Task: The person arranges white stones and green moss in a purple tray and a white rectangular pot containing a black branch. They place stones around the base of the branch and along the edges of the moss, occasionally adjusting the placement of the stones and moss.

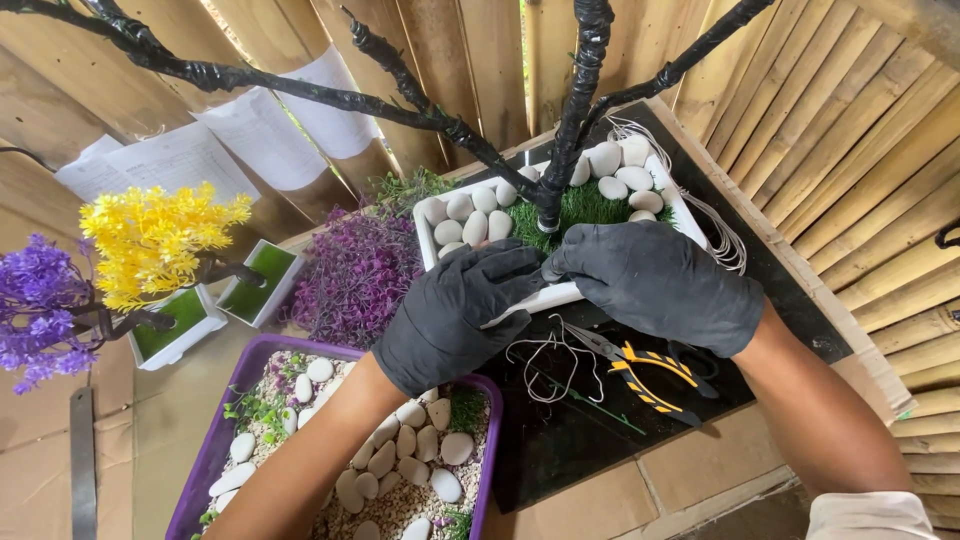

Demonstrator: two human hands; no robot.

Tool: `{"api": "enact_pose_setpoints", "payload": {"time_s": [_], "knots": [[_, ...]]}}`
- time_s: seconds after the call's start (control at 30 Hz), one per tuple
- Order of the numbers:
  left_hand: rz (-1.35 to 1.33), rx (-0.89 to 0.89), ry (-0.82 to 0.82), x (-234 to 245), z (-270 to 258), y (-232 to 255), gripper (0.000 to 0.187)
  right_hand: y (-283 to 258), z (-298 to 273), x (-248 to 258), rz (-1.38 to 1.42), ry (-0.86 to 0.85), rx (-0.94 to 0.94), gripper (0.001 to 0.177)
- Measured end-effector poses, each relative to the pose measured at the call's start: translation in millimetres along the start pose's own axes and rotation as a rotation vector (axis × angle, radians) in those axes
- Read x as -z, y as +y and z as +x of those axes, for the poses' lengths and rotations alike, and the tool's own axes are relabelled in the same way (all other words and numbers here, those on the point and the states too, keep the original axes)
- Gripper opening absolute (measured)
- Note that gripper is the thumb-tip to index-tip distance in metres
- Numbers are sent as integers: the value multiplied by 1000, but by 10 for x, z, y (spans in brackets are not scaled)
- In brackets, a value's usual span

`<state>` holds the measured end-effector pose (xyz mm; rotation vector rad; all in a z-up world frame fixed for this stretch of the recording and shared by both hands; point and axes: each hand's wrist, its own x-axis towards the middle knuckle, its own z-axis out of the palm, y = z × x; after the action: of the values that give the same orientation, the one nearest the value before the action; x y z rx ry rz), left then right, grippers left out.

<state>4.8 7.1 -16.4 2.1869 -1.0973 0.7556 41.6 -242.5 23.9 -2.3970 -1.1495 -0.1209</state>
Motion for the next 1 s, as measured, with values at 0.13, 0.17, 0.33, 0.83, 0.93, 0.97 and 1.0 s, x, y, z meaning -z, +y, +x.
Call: {"api": "enact_pose_setpoints", "payload": {"time_s": [0.13,0.17,0.33,0.83,0.93,0.97,1.0], "knots": [[12,7,-8,-7,3,-24,38,-1,-12,-91,-72,-5,16,27],[19,6,-14,-10,0,-38,36,-10,-13,-114,-76,-7,15,27],[12,21,-12,-30,15,-41,35,46,-4,-216,-93,-19,3,26],[103,-26,-34,-83,24,-20,36,335,-96,-425,-144,-43,-33,23],[138,-41,-36,-86,16,-34,40,349,-103,-405,-171,-39,-36,23],[143,-45,-34,-82,18,-28,42,348,-92,-397,-184,-38,-34,22],[146,-46,-31,-67,-3,-21,42,318,-56,-352,-187,-38,-30,22]]}}
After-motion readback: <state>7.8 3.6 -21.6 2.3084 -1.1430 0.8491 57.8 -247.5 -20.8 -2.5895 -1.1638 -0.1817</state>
